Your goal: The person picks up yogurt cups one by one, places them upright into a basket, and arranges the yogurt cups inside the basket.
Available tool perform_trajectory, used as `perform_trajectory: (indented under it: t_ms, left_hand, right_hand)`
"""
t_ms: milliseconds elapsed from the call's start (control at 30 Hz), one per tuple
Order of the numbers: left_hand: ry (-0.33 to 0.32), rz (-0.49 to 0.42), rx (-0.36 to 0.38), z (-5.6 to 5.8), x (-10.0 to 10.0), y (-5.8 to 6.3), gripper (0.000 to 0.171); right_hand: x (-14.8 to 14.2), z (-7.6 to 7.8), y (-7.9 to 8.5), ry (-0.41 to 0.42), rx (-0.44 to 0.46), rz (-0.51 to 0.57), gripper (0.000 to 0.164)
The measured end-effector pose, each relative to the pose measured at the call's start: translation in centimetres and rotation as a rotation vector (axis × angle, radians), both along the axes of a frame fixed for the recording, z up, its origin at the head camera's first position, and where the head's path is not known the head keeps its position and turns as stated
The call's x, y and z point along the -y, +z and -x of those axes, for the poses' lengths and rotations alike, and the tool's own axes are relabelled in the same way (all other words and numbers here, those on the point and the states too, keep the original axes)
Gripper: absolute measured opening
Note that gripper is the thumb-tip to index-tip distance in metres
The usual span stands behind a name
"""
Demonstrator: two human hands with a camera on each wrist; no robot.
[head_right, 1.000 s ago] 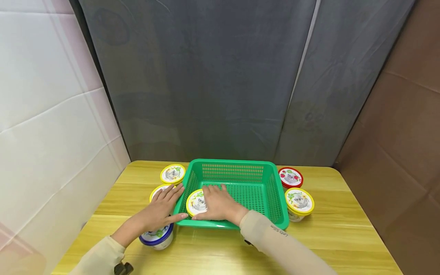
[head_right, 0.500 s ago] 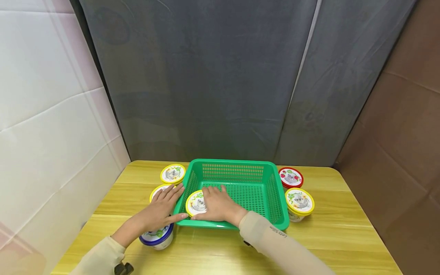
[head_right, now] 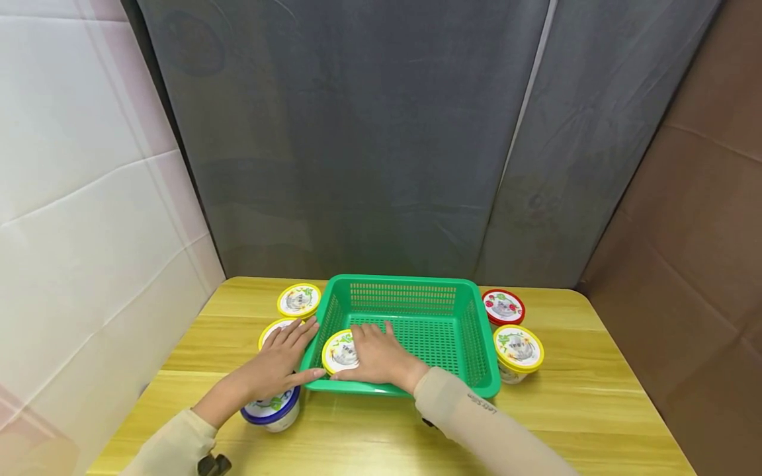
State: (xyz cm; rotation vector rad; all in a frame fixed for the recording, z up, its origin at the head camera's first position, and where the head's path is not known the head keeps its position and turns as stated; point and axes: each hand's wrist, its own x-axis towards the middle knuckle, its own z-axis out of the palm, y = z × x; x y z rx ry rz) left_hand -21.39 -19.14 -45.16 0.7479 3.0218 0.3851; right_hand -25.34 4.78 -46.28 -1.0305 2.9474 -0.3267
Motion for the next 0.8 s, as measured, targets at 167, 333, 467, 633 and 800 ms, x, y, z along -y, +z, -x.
perform_trajectory:
  t_ms: [167,333,467,633,800]
  left_hand:
    - [0.003,0.007,0.006,0.0,0.0,0.0,0.087]
    - [0.002,0.009,0.005,0.0,0.0,0.1,0.087]
    - [0.003,0.009,0.007,0.0,0.0,0.1,0.087]
    - [0.006,0.009,0.014,0.0,0.0,0.2,0.087]
    - [0.006,0.011,0.019,0.0,0.0,0.2,0.088]
  right_hand:
    - [0.0,0.0,-0.1,-0.007,-0.003,-0.020,0.104]
    - [-0.1,0.0,-0.1,-0.004,-0.009,-0.021,0.105]
    - [-0.1,-0.1,0.0,-0.009,0.005,-0.031,0.105]
    - [-0.2,-0.1,0.3,-0.007,0.037,-0.010,0.106]
    - [-0.6,0.1,0.9,-0.025,0.064,0.035,0.107]
